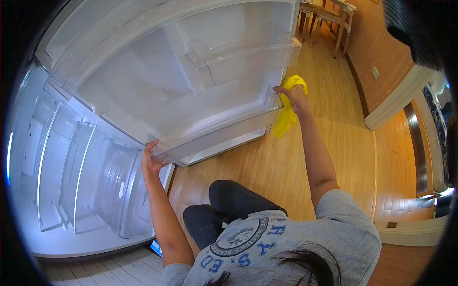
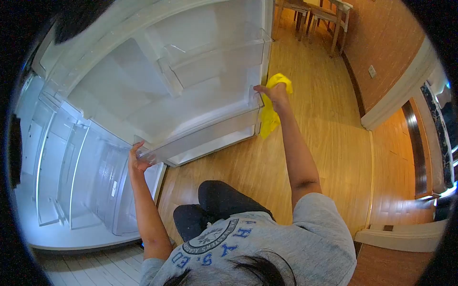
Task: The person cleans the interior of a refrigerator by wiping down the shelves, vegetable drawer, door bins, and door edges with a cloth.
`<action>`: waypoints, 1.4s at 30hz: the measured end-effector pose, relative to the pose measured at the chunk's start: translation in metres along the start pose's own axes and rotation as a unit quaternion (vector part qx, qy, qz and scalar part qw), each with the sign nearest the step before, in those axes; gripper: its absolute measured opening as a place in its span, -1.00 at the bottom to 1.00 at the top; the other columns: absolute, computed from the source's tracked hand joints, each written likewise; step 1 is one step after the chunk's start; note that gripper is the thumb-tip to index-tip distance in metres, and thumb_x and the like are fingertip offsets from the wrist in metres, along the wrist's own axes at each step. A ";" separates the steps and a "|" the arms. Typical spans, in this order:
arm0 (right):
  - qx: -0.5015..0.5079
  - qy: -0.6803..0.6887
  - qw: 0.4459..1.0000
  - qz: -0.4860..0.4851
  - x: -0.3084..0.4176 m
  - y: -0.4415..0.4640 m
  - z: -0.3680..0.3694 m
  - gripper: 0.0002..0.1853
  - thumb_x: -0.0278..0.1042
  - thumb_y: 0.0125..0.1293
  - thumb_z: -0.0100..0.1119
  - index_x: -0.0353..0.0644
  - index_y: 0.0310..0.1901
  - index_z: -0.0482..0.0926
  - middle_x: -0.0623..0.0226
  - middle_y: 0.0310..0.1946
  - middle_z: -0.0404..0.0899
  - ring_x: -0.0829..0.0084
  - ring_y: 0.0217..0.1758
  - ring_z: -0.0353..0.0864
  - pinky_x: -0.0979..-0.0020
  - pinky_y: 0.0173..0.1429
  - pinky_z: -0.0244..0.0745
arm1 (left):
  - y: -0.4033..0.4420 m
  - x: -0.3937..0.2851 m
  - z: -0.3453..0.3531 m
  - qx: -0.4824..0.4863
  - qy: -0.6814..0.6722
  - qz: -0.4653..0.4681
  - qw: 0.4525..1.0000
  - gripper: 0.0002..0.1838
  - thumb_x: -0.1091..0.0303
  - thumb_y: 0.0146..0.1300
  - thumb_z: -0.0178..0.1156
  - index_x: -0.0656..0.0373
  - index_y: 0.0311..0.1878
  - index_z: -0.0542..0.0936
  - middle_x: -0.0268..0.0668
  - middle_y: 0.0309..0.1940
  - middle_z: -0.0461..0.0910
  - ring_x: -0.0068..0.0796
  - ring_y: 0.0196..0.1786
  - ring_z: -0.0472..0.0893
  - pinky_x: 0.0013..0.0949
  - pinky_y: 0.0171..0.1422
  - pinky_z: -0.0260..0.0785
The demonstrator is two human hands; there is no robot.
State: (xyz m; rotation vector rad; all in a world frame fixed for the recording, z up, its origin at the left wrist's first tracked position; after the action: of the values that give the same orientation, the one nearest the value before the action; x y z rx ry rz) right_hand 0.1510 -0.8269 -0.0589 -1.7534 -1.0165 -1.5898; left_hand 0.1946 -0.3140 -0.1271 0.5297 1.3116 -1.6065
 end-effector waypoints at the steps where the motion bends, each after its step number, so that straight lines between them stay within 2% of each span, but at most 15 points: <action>1: -0.020 -0.014 0.999 -0.042 0.006 0.005 -0.006 -0.52 -0.30 -0.17 0.48 -0.34 -0.23 0.47 0.29 -0.34 0.53 0.44 -0.35 0.51 0.36 -0.28 0.44 | 0.003 -0.001 -0.001 0.021 0.000 -0.002 1.000 -0.32 0.14 -0.18 0.33 0.07 0.08 0.36 -0.05 0.12 0.31 0.10 0.12 0.33 0.28 0.05 0.19; 7: -0.041 -0.059 0.990 -0.125 0.035 0.006 0.004 -0.22 -0.27 -0.30 0.56 -0.42 -0.04 0.33 0.17 -0.15 0.47 0.33 -0.17 0.49 0.35 -0.08 0.43 | -0.010 -0.004 0.007 0.030 0.004 -0.011 0.999 -0.35 0.17 -0.19 0.30 0.09 0.07 0.38 -0.05 0.07 0.35 0.05 0.08 0.36 0.25 0.04 0.22; 9: -0.201 -0.420 0.831 -0.304 0.021 -0.015 0.031 -0.07 -0.23 -0.34 0.58 -0.41 0.07 0.22 0.08 0.04 0.34 0.26 0.07 0.37 0.34 0.13 0.34 | -0.006 -0.003 0.003 0.027 0.010 -0.009 1.000 -0.35 0.17 -0.19 0.30 0.09 0.06 0.38 -0.05 0.06 0.35 0.05 0.08 0.36 0.26 0.04 0.22; 12: -0.074 -0.314 0.941 -0.101 -0.016 -0.001 0.036 0.06 -0.14 -0.39 0.60 -0.38 0.15 0.12 0.06 0.19 0.15 0.23 0.23 0.21 0.30 0.24 0.25 | 0.001 -0.002 0.004 0.065 -0.007 -0.018 0.998 -0.34 0.19 -0.20 0.31 0.09 0.06 0.38 -0.06 0.06 0.35 0.04 0.09 0.36 0.27 0.05 0.21; 16: -0.027 -0.199 0.968 -0.150 -0.018 0.000 0.030 0.13 -0.05 -0.38 0.61 -0.40 0.18 0.10 -0.01 0.18 0.21 0.11 0.26 0.18 0.27 0.30 0.14 | -0.012 -0.007 0.006 0.029 0.013 0.001 0.999 -0.35 0.21 -0.20 0.33 0.13 0.05 0.39 -0.08 0.06 0.36 0.01 0.11 0.34 0.26 0.02 0.21; 21: -0.039 0.081 0.992 -0.085 0.012 -0.033 -0.001 -0.52 -0.02 0.12 0.32 -0.25 -0.11 0.47 0.41 -0.29 0.54 0.54 -0.24 0.51 0.49 -0.15 0.42 | -0.018 -0.004 -0.003 -0.073 0.053 0.093 0.992 -0.43 0.20 -0.04 0.34 0.22 0.04 0.41 -0.12 0.07 0.37 -0.10 0.13 0.34 0.09 0.08 0.25; 23: -0.045 0.017 0.996 -0.069 0.013 -0.044 -0.023 -0.58 0.00 0.21 0.20 -0.21 -0.12 0.48 0.43 -0.31 0.53 0.57 -0.30 0.51 0.50 -0.23 0.43 | -0.059 -0.011 0.002 -0.298 0.254 0.451 0.802 -0.47 0.21 0.12 0.28 0.28 0.08 0.39 -0.12 0.12 0.35 -0.21 0.10 0.38 -0.11 0.15 0.27; 24: -0.048 -0.046 0.996 -0.053 0.016 -0.051 -0.029 -0.63 0.02 0.30 0.08 -0.17 -0.14 0.49 0.46 -0.34 0.52 0.59 -0.36 0.50 0.52 -0.31 0.44 | -0.070 0.001 0.010 -0.298 0.254 0.449 0.803 -0.47 0.21 0.12 0.28 0.28 0.08 0.39 -0.12 0.12 0.35 -0.21 0.10 0.38 -0.11 0.15 0.27; 29: 0.230 -0.192 0.953 -0.043 0.068 -0.141 0.034 -0.69 -0.13 0.31 0.10 -0.21 -0.09 0.50 0.39 -0.40 0.55 0.48 -0.37 0.55 0.42 -0.26 0.47 | -0.145 0.074 0.117 0.101 -0.026 0.260 0.960 -0.48 0.04 0.29 0.07 0.19 0.19 0.36 -0.22 0.15 0.39 -0.28 0.15 0.39 -0.25 0.24 0.23; 30: 0.294 -0.175 0.888 -0.307 0.075 -0.160 0.056 -0.73 -0.23 0.25 0.17 -0.19 -0.11 0.53 0.32 -0.38 0.59 0.36 -0.34 0.57 0.36 -0.16 0.47 | -0.157 0.087 0.144 0.185 -0.162 0.109 0.963 -0.46 -0.05 0.32 -0.01 0.15 0.19 0.36 -0.25 0.15 0.40 -0.30 0.17 0.38 -0.27 0.25 0.22; 34: 0.555 -0.171 0.784 -0.221 0.084 -0.168 0.079 -0.79 -0.30 0.21 0.19 -0.22 -0.18 0.57 0.26 -0.30 0.61 0.34 -0.22 0.59 0.34 -0.06 0.46 | -0.157 0.116 0.161 0.312 -0.279 -0.089 0.904 -0.44 -0.04 0.28 0.06 0.11 0.22 0.32 -0.25 0.16 0.39 -0.35 0.16 0.40 -0.23 0.19 0.29; 36: 0.532 -0.121 0.831 -0.111 0.067 -0.123 0.070 -0.80 -0.28 0.26 0.14 -0.24 -0.20 0.57 0.28 -0.27 0.62 0.35 -0.17 0.59 0.35 -0.04 0.46 | -0.155 0.105 0.153 0.267 0.093 0.076 0.956 -0.48 0.30 0.21 0.20 0.14 0.22 0.30 -0.22 0.14 0.40 -0.30 0.13 0.43 -0.25 0.15 0.34; 37: 0.488 -0.075 0.867 -0.074 0.059 -0.095 0.065 -0.79 -0.28 0.29 0.10 -0.25 -0.20 0.57 0.29 -0.26 0.62 0.37 -0.16 0.58 0.36 -0.03 0.46 | -0.157 0.078 0.158 0.233 0.222 0.369 0.872 -0.39 0.57 0.06 0.23 0.16 0.21 0.29 -0.14 0.14 0.38 -0.17 0.04 0.51 -0.26 0.05 0.42; 40: 0.407 -0.192 0.869 -0.204 0.073 -0.034 0.072 -0.77 -0.26 0.37 -0.08 -0.12 -0.19 0.59 0.30 -0.26 0.61 0.30 -0.17 0.57 0.37 -0.05 0.45 | -0.158 0.038 0.166 0.071 0.514 0.484 0.705 -0.39 0.45 0.04 0.27 0.17 0.20 0.29 -0.13 0.12 0.40 -0.12 -0.02 0.54 -0.22 -0.05 0.46; 42: 0.394 -0.277 0.826 -0.294 0.072 -0.015 0.084 -0.72 -0.26 0.41 -0.18 -0.11 -0.19 0.58 0.28 -0.23 0.60 0.29 -0.12 0.54 0.35 0.02 0.42 | -0.133 0.035 0.164 0.031 0.555 0.446 0.701 -0.44 0.39 0.03 0.29 0.13 0.13 0.34 -0.15 0.05 0.42 -0.07 -0.11 0.56 -0.16 -0.16 0.46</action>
State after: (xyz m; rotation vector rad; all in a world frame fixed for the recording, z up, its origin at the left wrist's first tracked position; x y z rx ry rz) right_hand 0.1866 -0.7388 -0.0009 -1.3425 -2.2705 -0.6719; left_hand 0.1016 -0.4839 -0.0351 2.0261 1.3799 -0.3781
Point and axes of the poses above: each hand's wrist, its own y-axis towards the middle knuckle, its own z-axis out of the palm, x = y × z, the point moved 4 cm from there along y, towards the middle knuckle
